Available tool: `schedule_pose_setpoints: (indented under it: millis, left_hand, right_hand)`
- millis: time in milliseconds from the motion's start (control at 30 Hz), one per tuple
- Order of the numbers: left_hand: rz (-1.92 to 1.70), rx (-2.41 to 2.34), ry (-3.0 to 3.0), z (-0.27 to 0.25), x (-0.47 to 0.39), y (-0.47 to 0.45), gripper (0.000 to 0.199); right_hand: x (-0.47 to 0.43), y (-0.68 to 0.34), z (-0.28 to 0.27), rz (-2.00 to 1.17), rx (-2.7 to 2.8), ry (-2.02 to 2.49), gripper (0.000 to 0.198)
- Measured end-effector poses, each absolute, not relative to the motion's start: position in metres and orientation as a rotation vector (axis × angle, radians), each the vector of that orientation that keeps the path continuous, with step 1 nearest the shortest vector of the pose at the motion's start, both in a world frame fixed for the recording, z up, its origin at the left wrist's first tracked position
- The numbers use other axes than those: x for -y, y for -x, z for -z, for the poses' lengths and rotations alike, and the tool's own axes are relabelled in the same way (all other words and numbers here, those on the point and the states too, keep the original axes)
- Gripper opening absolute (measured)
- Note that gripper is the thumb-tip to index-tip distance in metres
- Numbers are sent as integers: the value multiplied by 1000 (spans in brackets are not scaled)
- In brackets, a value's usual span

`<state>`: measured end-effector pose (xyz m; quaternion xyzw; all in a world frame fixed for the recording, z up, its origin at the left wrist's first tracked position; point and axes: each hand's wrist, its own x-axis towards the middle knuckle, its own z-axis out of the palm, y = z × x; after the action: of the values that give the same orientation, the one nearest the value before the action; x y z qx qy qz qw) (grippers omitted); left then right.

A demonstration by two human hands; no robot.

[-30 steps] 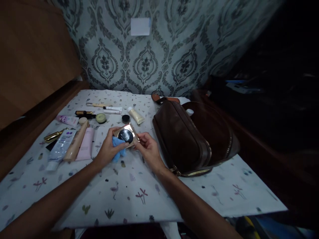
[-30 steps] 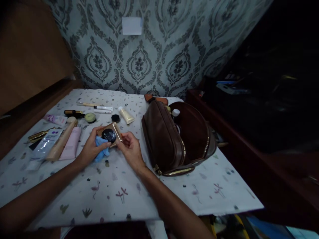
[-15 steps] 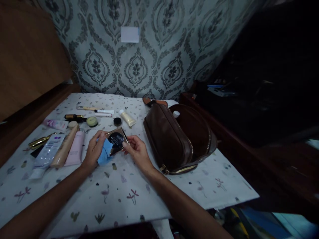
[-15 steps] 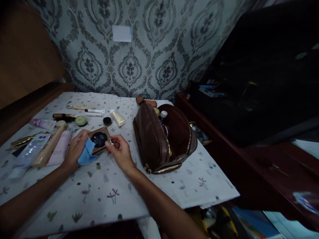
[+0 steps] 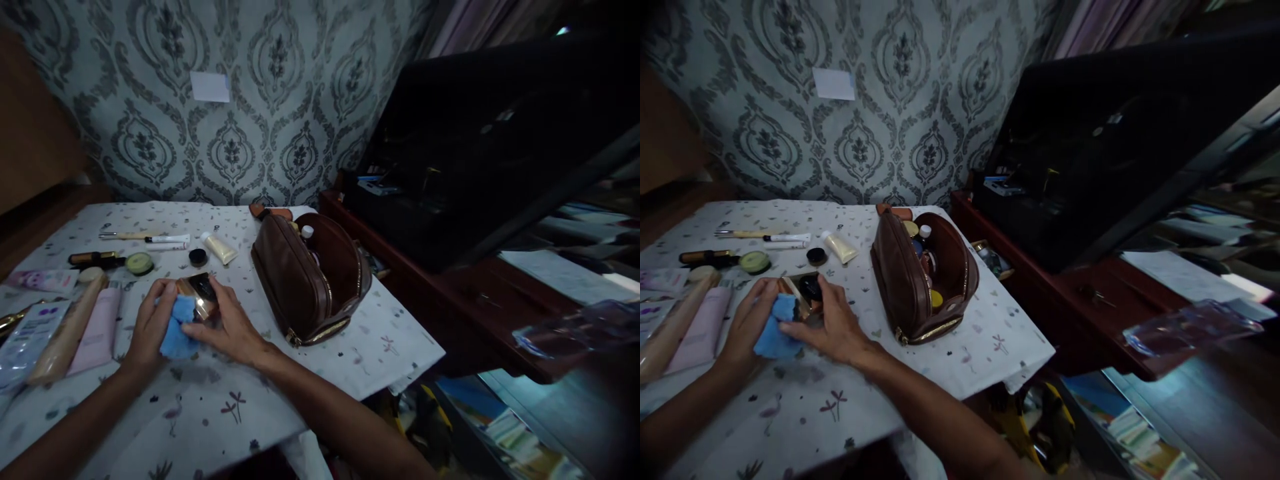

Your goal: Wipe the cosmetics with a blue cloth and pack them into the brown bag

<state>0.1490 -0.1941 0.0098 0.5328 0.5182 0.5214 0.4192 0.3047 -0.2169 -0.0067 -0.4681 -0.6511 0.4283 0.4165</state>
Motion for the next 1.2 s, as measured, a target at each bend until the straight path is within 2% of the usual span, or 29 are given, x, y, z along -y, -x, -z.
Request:
schedule_pose_setpoints:
  millis: [200,433,567,767,1000,1100,1200]
  left_hand:
    - [-1309,-1249,-1309,-21,196,-156,44]
    - [-1260,-1050,-1318,-35,196,-168,56]
    - [-1197,-990,-1343,-46,201,-178,53]
    - [-1206,-999,-1197,-58,206,-195,60]
    - [-1311,-831,-1271,-83,209,-240,40]
    - [-1276,-737,-1337,-93,208,-261,31]
    - [-1247,-637,-1339,-100,205,-280,31]
  right_hand:
    - [222,-308,-1,-1019,1577,1127,89]
    - [236,-323,-27,-790,1624,1157,94]
    - [248,-339,-49,-673,1718,1187,94]
    - [263,-369,-70,-549,1798,1177,76]
    - [271,-408,-90,-210,2004,1227,83]
    - [273,-423,-99,-16,2040,1346,74]
    - [275,-435,-108,201,2051,1473,62]
